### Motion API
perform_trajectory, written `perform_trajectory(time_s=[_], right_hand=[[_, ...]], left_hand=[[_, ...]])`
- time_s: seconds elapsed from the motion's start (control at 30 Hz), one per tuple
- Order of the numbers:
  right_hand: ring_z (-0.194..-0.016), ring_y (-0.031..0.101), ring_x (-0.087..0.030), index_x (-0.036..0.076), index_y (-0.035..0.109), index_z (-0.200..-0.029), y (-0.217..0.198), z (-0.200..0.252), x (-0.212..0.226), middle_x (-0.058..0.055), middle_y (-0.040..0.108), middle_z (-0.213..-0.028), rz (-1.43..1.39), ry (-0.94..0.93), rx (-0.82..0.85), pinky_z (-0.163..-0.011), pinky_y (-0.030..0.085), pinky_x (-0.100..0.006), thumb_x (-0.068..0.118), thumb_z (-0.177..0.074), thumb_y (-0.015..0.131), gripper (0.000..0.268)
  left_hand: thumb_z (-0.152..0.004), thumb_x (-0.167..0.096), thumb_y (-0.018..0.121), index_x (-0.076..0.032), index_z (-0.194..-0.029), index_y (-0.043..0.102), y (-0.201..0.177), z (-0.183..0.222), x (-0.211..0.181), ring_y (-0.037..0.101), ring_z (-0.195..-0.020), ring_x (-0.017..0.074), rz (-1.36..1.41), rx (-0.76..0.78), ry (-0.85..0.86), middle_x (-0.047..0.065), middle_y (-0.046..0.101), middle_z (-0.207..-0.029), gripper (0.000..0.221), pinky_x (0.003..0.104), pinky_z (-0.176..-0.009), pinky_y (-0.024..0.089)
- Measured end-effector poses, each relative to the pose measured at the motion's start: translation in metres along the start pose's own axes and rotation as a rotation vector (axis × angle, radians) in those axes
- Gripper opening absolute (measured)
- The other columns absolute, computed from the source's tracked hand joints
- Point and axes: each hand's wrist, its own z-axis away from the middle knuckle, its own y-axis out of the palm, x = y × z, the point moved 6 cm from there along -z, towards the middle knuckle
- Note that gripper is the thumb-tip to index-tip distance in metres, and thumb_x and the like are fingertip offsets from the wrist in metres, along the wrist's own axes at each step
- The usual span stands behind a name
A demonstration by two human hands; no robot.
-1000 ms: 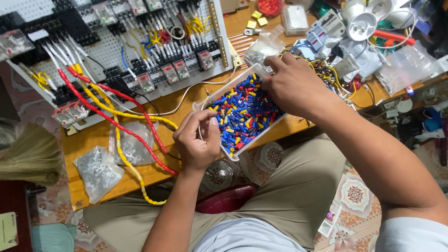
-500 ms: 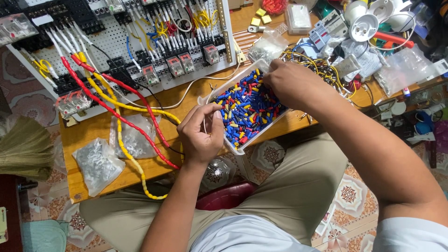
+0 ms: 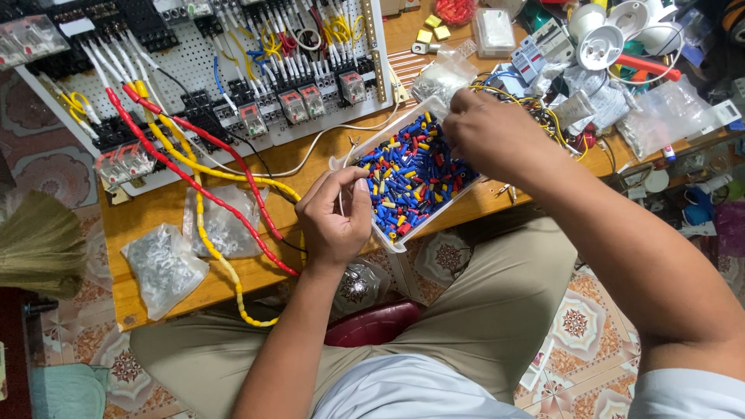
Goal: Attaching electrical connectors to the ends of wires at a workbench
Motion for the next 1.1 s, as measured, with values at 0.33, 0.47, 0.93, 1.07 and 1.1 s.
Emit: perform_trajectory(time_s=[0.33,0.47,0.93,1.07,1.1], right_hand=[[-0.088,0.073,-0.035,0.002,0.072,-0.098,-0.020,0.015,0.007,-0.017,0.072,-0.088,-0.217,-0.084,-0.049,-0.076,0.059,-0.044,0.012,-0.100,0.064,0.013],[-0.082,0.074,-0.033,0.002,0.074,-0.102,-0.018,0.012,0.010,-0.015,0.074,-0.086,-0.176,-0.113,-0.087,-0.073,0.059,-0.042,0.011,-0.098,0.067,0.012],[-0.082,0.076,-0.019,0.018,0.078,-0.096,-0.001,0.007,0.015,-0.002,0.076,-0.084,0.215,-0.258,-0.250,-0.068,0.060,-0.030,0.023,-0.100,0.064,0.015],[-0.072,0.070,-0.031,0.008,0.072,-0.102,-0.020,0.040,-0.008,-0.011,0.070,-0.081,-0.300,-0.238,-0.386,-0.063,0.056,-0.041,0.012,-0.100,0.069,0.006],[-0.070,0.067,-0.038,0.006,0.069,-0.103,-0.027,0.055,-0.020,-0.014,0.067,-0.079,-0.588,-0.231,-0.450,-0.062,0.053,-0.046,0.008,-0.098,0.072,0.007]], left_hand=[[-0.092,-0.006,0.063,-0.006,-0.094,0.076,0.000,0.001,0.001,0.066,-0.058,0.0246,0.001,0.009,0.008,0.010,0.065,-0.067,0.013,0.032,-0.049,0.052],[-0.092,-0.006,0.063,-0.006,-0.094,0.076,0.000,0.001,0.001,0.066,-0.058,0.0227,0.009,0.007,0.004,0.010,0.065,-0.067,0.013,0.031,-0.049,0.052],[-0.091,-0.006,0.064,-0.008,-0.094,0.077,0.002,0.000,0.000,0.065,-0.057,0.0221,-0.011,0.012,0.005,0.009,0.064,-0.066,0.013,0.030,-0.049,0.050],[-0.091,-0.006,0.065,-0.008,-0.093,0.078,0.005,0.006,0.010,0.068,-0.063,0.0261,-0.018,-0.002,0.010,0.010,0.068,-0.071,0.013,0.034,-0.059,0.054],[-0.091,-0.006,0.066,-0.008,-0.093,0.078,0.008,0.009,0.016,0.069,-0.065,0.0276,-0.020,-0.010,0.012,0.010,0.069,-0.072,0.012,0.036,-0.060,0.054]])
